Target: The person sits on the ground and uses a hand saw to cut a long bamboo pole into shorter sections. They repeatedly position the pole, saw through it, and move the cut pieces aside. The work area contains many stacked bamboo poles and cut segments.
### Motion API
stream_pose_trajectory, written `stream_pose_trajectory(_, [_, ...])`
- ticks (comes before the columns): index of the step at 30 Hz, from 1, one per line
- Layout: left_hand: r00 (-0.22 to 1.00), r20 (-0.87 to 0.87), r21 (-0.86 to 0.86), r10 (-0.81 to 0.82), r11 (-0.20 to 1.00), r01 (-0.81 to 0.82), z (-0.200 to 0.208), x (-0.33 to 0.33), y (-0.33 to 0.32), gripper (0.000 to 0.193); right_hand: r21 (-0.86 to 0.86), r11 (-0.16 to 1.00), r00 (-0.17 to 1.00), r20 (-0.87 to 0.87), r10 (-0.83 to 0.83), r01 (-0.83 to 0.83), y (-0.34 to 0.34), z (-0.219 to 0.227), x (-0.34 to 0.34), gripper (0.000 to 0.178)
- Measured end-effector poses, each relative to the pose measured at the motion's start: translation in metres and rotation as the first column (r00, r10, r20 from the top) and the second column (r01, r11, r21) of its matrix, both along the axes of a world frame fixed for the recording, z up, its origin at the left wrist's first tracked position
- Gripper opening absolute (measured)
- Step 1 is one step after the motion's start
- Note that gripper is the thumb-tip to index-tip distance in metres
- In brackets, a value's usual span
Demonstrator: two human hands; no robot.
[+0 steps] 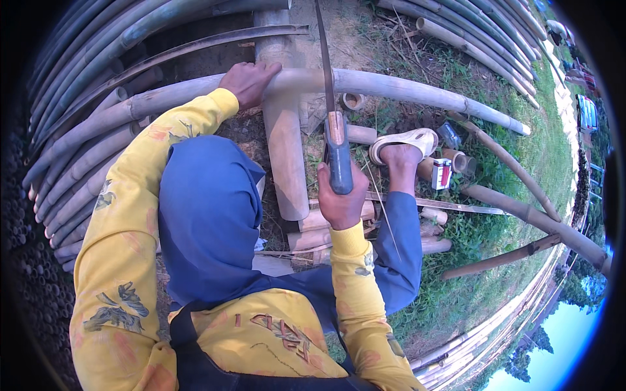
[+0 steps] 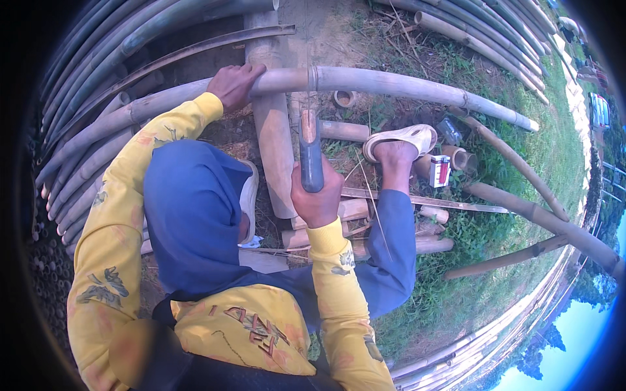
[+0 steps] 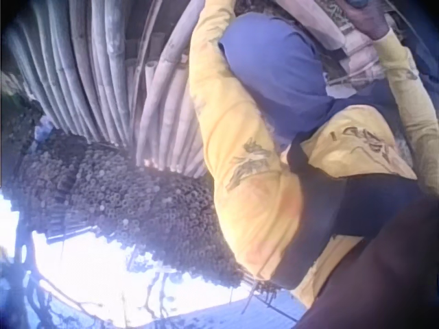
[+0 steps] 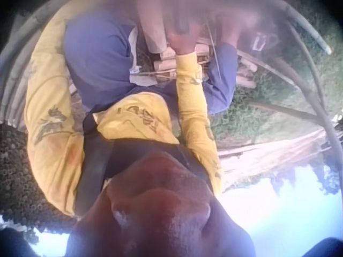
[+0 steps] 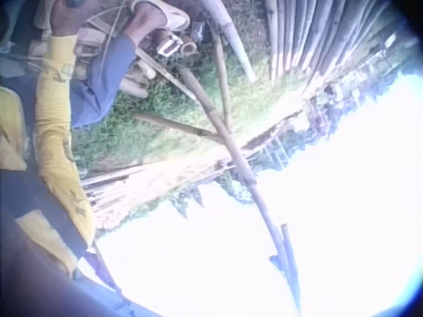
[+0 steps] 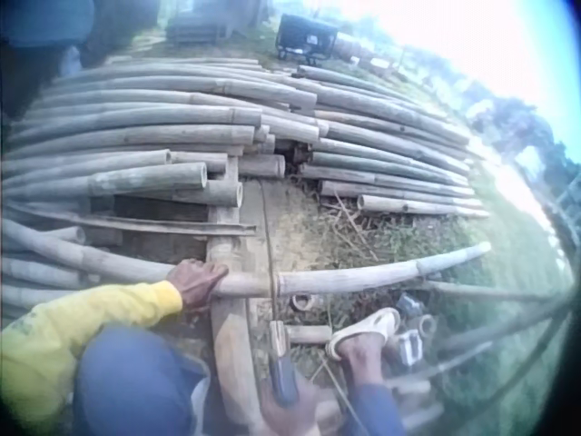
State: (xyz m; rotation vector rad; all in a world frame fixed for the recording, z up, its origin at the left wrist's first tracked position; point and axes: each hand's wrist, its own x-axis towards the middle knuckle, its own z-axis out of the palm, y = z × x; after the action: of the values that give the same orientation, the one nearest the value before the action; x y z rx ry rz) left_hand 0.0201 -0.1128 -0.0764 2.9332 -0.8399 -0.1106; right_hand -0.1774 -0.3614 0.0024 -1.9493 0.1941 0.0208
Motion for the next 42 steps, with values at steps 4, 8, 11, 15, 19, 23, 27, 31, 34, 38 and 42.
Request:
stream_pose_trajectory(4, [0.998, 0.060, 0.026, -0.009, 1.000, 0.008, 0.004, 0.006, 0.016, 0.050, -0.053, 0.998, 0.988, 0.154, -0.014, 0.022, -0.004, 0.007, -0.061, 0.013])
stream_pose_trajectory(8, [1.000, 0.009, 0.043, 0.017, 0.999, -0.018, 0.006, -0.016, 0.017, 0.048, -0.089, 0.993, 0.994, -0.056, -0.089, 0.083, 0.003, 0.071, -0.163, 0.013])
stream_pose_trajectory(11, [1.000, 0.021, 0.004, 0.007, 1.000, -0.007, -0.005, -0.017, 0.021, 0.048, -0.041, 0.998, 0.999, -0.013, -0.047, 0.046, 0.003, 0.056, -0.109, 0.025])
stream_pose_trajectory(15, [0.999, 0.024, -0.008, -0.033, 0.999, 0.033, 0.002, 0.001, -0.006, 0.054, 0.073, 0.996, 0.998, 0.021, -0.056, 0.054, 0.010, 0.006, 0.029, 0.011])
stream_pose_trajectory(19, [0.999, 0.048, -0.027, 0.027, 0.999, -0.026, -0.009, -0.008, 0.017, 0.054, 0.004, 0.999, 0.998, -0.031, -0.054, 0.054, 0.006, 0.020, -0.047, 0.020])
stream_pose_trajectory(23, [0.998, 0.056, 0.011, 0.007, 1.000, -0.007, -0.007, -0.011, 0.014, 0.056, -0.028, 1.000, 0.992, -0.126, 0.000, -0.003, -0.012, 0.071, -0.175, 0.042])
stream_pose_trajectory(27, [0.999, 0.033, -0.006, 0.025, 1.000, -0.025, -0.007, -0.009, 0.005, 0.055, 0.102, 0.989, 0.992, -0.073, -0.100, 0.107, -0.006, 0.041, -0.091, 0.020])
stream_pose_trajectory(31, [0.999, 0.034, -0.015, -0.008, 1.000, 0.008, -0.007, -0.004, 0.004, 0.052, -0.031, 0.998, 0.997, 0.069, -0.046, 0.048, 0.005, 0.004, 0.035, 0.012])
stream_pose_trajectory(34, [0.999, 0.052, 0.009, 0.002, 1.000, -0.003, -0.005, -0.013, 0.016, 0.051, 0.038, 0.998, 0.998, 0.005, -0.057, 0.057, 0.015, 0.011, -0.004, 0.012])
stream_pose_trajectory(38, [0.999, 0.038, 0.014, 0.009, 1.000, -0.010, -0.006, -0.018, 0.019, 0.049, -0.001, 0.998, 0.988, -0.147, -0.058, 0.059, -0.002, 0.052, -0.154, 0.023])
stream_pose_trajectory(42, [0.999, 0.026, 0.005, 0.027, 1.000, -0.027, -0.010, -0.011, 0.015, 0.050, -0.011, 0.999, 0.999, -0.026, -0.046, 0.046, 0.004, 0.049, -0.098, 0.012])
